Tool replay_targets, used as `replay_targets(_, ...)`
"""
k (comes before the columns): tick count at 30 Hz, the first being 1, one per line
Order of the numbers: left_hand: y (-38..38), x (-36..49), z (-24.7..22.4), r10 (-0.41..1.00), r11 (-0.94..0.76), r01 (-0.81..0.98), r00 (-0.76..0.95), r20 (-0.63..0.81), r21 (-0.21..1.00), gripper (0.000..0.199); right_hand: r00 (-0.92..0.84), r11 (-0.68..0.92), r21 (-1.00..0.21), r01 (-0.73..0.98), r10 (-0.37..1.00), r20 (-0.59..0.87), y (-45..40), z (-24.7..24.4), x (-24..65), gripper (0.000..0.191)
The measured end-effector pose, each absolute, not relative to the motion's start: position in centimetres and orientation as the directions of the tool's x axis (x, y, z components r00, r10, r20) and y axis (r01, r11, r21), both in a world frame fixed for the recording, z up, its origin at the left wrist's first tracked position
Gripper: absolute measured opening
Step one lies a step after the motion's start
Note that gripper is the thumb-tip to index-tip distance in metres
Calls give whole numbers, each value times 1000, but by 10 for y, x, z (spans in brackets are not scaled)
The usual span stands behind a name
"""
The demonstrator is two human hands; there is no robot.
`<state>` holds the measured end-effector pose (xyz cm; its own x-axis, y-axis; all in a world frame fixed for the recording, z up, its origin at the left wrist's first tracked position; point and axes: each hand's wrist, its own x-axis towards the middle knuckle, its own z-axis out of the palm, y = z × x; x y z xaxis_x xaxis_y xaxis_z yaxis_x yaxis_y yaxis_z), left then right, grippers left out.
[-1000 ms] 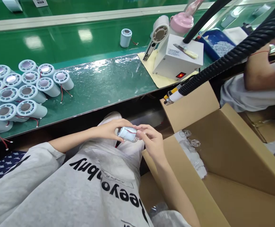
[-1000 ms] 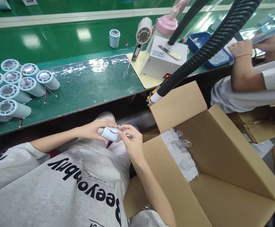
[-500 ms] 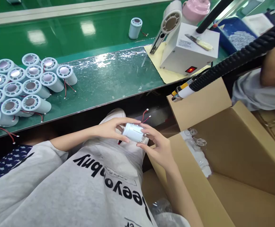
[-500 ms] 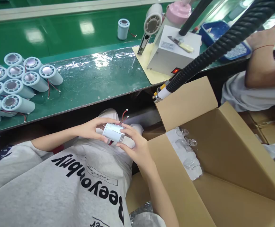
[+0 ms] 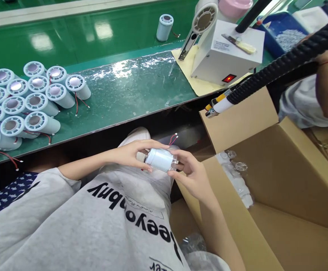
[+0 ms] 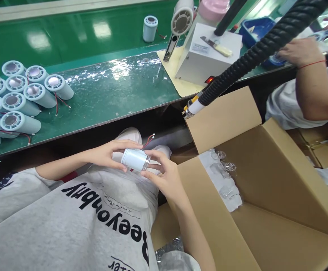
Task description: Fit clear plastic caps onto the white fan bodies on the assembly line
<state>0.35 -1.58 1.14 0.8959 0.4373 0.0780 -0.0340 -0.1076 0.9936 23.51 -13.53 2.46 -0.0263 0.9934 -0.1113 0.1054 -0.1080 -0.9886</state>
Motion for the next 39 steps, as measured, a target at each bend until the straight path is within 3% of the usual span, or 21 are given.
replay_targets(12,-17,1,15,445,-100,-18,894,61,995,70,-30,-267,-960,-83,964,-265,-129,16,231,48)
replay_targets(19,-16,2,14,439,-99,-24,896,65,995,70,-38,-395,-885,-247,916,-398,-124,13,226,56)
replay_targets(27,-16,1,11,419,-92,-37,905,72,995,71,-162,-517,-816,-258,856,-491,-122,14,224,66)
replay_targets(39,-11,12,3,466,79,-28,885,-12,996,86,-12,-381,-870,-312,918,-398,-124,-8,224,43)
